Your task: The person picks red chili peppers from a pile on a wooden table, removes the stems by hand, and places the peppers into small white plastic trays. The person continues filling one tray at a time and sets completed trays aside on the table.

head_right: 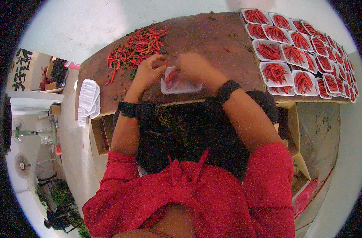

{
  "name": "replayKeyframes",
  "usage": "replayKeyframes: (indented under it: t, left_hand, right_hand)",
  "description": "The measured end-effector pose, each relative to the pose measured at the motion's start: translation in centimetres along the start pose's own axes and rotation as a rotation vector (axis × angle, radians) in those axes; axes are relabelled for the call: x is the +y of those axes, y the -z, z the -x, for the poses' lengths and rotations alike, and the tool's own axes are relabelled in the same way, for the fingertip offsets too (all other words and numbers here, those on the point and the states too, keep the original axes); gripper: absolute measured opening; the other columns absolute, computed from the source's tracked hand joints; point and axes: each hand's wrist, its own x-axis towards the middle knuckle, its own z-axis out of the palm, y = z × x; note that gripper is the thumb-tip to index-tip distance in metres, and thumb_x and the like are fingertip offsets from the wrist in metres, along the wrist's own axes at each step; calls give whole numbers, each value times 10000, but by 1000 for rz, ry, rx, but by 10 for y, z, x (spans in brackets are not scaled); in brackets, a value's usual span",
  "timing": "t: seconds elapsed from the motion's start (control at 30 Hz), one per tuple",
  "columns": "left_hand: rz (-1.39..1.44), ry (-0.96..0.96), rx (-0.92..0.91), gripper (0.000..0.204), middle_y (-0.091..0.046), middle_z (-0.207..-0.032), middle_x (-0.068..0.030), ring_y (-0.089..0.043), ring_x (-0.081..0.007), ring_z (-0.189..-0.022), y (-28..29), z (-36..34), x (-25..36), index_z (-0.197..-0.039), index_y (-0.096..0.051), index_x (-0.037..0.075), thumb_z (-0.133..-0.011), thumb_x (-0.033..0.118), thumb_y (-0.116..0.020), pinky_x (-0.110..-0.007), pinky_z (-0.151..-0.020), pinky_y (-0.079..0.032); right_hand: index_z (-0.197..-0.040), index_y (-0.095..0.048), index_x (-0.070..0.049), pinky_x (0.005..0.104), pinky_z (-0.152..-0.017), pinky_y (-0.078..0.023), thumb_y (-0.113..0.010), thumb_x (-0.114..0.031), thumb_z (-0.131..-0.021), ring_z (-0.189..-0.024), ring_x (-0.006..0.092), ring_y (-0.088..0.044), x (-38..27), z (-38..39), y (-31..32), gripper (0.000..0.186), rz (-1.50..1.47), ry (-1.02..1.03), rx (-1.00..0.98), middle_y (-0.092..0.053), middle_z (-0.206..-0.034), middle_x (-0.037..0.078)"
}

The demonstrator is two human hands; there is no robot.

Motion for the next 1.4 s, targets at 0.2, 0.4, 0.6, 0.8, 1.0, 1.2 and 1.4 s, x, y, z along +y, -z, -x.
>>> replayKeyframes:
  t: [0.2, 0.4, 0.6, 0.8, 1.0, 1.2, 1.4]
  left_hand:
    - [3, -40, 35, 369, -665, -968, -102, -629, -151, -801, 0, 1, -3, -1140, -540, 10, -796, 103, -635, -280, -685, -506]
    - [39, 26, 14, 353, -668, -958, -98, -633, -152, -812, 2, 2, 1, -1110, -563, 20, -782, 123, -645, -283, -703, -504]
    - [35, 24, 15, 358, -665, -971, -96, -631, -164, -858, 8, 6, 8, -1109, -567, 22, -782, 147, -644, -299, -750, -498]
    - [19, -7, 26, 386, -653, -1018, -114, -622, -186, -935, 11, 7, 5, -1127, -562, 16, -784, 174, -644, -312, -805, -487]
    - [-23, -13, 37, 393, -661, -1000, -117, -627, -178, -915, 13, 8, 7, -1130, -556, 13, -785, 181, -644, -309, -803, -488]
    - [-24, -39, -15, 387, -673, -951, -110, -634, -170, -862, 9, 5, 5, -1122, -551, 8, -783, 164, -651, -305, -778, -497]
    - [-65, -90, -17, 375, -672, -952, -120, -646, -199, -844, -1, 6, 8, -1127, -565, 31, -795, 184, -653, -322, -748, -510]
  right_hand:
    - [-856, -702, -232, 392, -701, -501, -628, -157, -665, -803, 287, -633, -10, -8, -24, 218, 108, 81, -16, -666, -827, 79]
    - [-875, -694, -283, 375, -700, -497, -601, -130, -687, -800, 254, -642, -14, -9, -36, 260, 132, 90, -57, -670, -842, 46]
    - [-893, -692, -268, 386, -768, -465, -621, -151, -697, -821, 221, -645, -20, -13, -43, 239, 143, 109, -69, -674, -845, 36]
    - [-899, -695, -229, 387, -787, -457, -645, -179, -684, -848, 233, -641, -26, -9, -36, 226, 273, 174, -134, -673, -850, 50]
    - [-872, -697, -146, 414, -708, -497, -639, -248, -707, -817, 309, -634, -14, -11, -3, 203, 115, -53, 23, -665, -842, 116]
    - [-844, -660, -78, 434, -695, -490, -611, -293, -762, -796, 317, -628, 20, -2, 23, 236, 88, -304, 520, -655, -813, 132]
    - [-832, -637, -57, 437, -685, -485, -611, -258, -761, -772, 330, -621, 19, 5, 14, 214, 63, -242, 427, -645, -785, 145]
